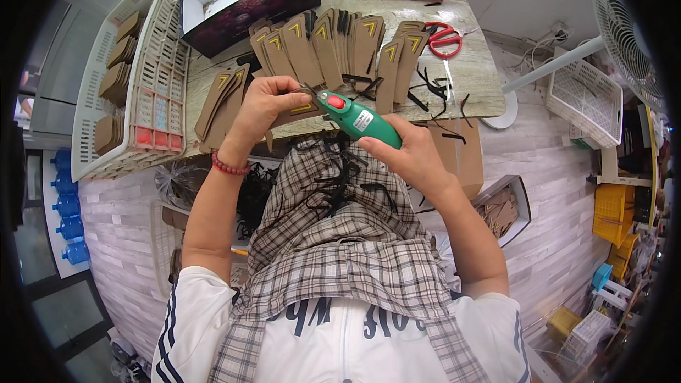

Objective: The person uses a green rotary cutter to trim the edges of small brown cardboard pieces on a worktable. Trimmed pieces are placed into a red tray, while offcuts fall onto the table. The person handles the pieces one at a time, rotating them as needed to complete the cuts.

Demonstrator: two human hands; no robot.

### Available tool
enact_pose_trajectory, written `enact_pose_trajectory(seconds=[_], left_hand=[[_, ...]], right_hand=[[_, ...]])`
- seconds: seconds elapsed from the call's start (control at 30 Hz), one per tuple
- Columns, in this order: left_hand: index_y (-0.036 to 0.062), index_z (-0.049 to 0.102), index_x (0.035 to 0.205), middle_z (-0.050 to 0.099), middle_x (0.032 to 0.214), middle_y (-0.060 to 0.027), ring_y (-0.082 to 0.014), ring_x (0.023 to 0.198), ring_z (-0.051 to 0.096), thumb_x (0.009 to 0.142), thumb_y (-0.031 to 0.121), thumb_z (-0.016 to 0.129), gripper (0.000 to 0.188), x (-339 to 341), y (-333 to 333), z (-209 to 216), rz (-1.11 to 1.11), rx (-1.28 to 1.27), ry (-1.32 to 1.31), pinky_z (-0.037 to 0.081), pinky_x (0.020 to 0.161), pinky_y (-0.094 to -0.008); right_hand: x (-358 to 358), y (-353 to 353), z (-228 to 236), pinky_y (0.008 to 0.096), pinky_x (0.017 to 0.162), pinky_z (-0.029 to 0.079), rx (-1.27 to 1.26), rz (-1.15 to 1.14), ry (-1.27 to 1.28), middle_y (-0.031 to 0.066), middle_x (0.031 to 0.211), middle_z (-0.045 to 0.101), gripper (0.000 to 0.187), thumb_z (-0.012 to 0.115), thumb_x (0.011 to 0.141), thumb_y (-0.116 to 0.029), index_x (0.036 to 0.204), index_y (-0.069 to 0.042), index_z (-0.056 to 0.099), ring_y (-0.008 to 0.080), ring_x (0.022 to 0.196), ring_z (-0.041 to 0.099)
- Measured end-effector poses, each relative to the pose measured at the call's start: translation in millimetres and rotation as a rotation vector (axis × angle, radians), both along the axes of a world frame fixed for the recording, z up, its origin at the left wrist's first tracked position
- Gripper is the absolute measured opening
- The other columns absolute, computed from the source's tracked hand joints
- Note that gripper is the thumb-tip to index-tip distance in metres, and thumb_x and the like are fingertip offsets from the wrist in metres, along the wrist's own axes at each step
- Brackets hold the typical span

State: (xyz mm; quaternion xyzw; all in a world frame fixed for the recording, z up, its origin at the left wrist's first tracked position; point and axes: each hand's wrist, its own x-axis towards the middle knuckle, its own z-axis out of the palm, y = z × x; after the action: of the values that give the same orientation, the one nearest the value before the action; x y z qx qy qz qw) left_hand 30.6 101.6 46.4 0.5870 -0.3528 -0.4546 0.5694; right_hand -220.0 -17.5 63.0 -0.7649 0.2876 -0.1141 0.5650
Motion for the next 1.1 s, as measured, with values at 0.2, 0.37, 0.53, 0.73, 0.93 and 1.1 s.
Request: enact_pose_trajectory(seconds=[0.2, 0.37, 0.53, 0.73, 0.93, 1.1], left_hand=[[0.0008, 0.067, 0.085, 0.062, 0.077, 0.0032, -0.0035, 0.069, 0.053, 0.085, 0.009, 0.068, 0.009, 19.8, 20.3, 5.1, 0.136, 0.049, -0.176, 0.042, 0.062, -0.0188], [0.0030, 0.068, 0.081, 0.061, 0.073, -0.0034, -0.0132, 0.071, 0.057, 0.081, 0.019, 0.071, 0.016, 128.7, 74.4, -41.7, 0.497, 0.306, -0.575, 0.046, 0.066, -0.0299], [0.0088, 0.063, 0.114, 0.053, 0.116, -0.0120, -0.0307, 0.114, 0.046, 0.079, 0.026, 0.072, 0.040, 78.3, 20.0, -28.5, 0.713, 0.189, -1.533, 0.035, 0.097, -0.0442], [0.0059, 0.056, 0.127, 0.040, 0.139, -0.0174, -0.0351, 0.138, 0.023, 0.080, 0.031, 0.072, 0.055, 55.6, -33.5, -43.6, 0.597, 0.210, -1.602, 0.013, 0.113, -0.0563], [0.0090, 0.057, 0.128, 0.034, 0.146, -0.0164, -0.0338, 0.142, 0.018, 0.077, 0.022, 0.074, 0.056, 44.8, -37.6, -44.2, 0.581, 0.172, -1.677, 0.007, 0.115, -0.0562], [0.0108, 0.060, 0.126, 0.040, 0.142, -0.0155, -0.0325, 0.138, 0.027, 0.076, 0.018, 0.074, 0.052, 39.4, -38.8, -40.4, 0.602, 0.164, -1.766, 0.013, 0.114, -0.0525]], right_hand=[[10.9, 5.1, -7.4, 0.0230, 0.046, 0.042, 0.076, -0.059, -0.045, 0.0012, 0.069, 0.060, 0.037, 0.073, 0.083, -0.030, 0.104, -0.001, 0.064, 0.0065, 0.051, 0.053], [-1.9, 4.7, -10.0, 0.0230, 0.043, 0.041, 0.082, -0.149, -0.037, 0.0001, 0.066, 0.056, 0.031, 0.072, 0.084, -0.025, 0.102, 0.000, 0.064, 0.0059, 0.048, 0.051], [-9.2, 4.7, -19.1, 0.0232, 0.043, 0.040, 0.109, -0.188, -0.020, -0.0003, 0.065, 0.054, 0.033, 0.072, 0.085, -0.027, 0.102, 0.000, 0.064, 0.0055, 0.048, 0.050], [-9.6, 7.9, -18.2, 0.0233, 0.044, 0.040, 0.086, -0.188, -0.035, -0.0007, 0.064, 0.054, 0.035, 0.072, 0.085, -0.029, 0.102, 0.001, 0.064, 0.0055, 0.048, 0.049], [-10.3, 6.2, -22.5, 0.0235, 0.043, 0.041, 0.109, -0.202, -0.043, 0.0003, 0.065, 0.056, 0.037, 0.072, 0.085, -0.030, 0.103, 0.001, 0.064, 0.0062, 0.048, 0.050], [-5.9, 6.8, -24.2, 0.0238, 0.043, 0.041, 0.121, -0.186, -0.083, 0.0012, 0.066, 0.057, 0.038, 0.073, 0.084, -0.030, 0.105, 0.001, 0.064, 0.0065, 0.048, 0.051]])
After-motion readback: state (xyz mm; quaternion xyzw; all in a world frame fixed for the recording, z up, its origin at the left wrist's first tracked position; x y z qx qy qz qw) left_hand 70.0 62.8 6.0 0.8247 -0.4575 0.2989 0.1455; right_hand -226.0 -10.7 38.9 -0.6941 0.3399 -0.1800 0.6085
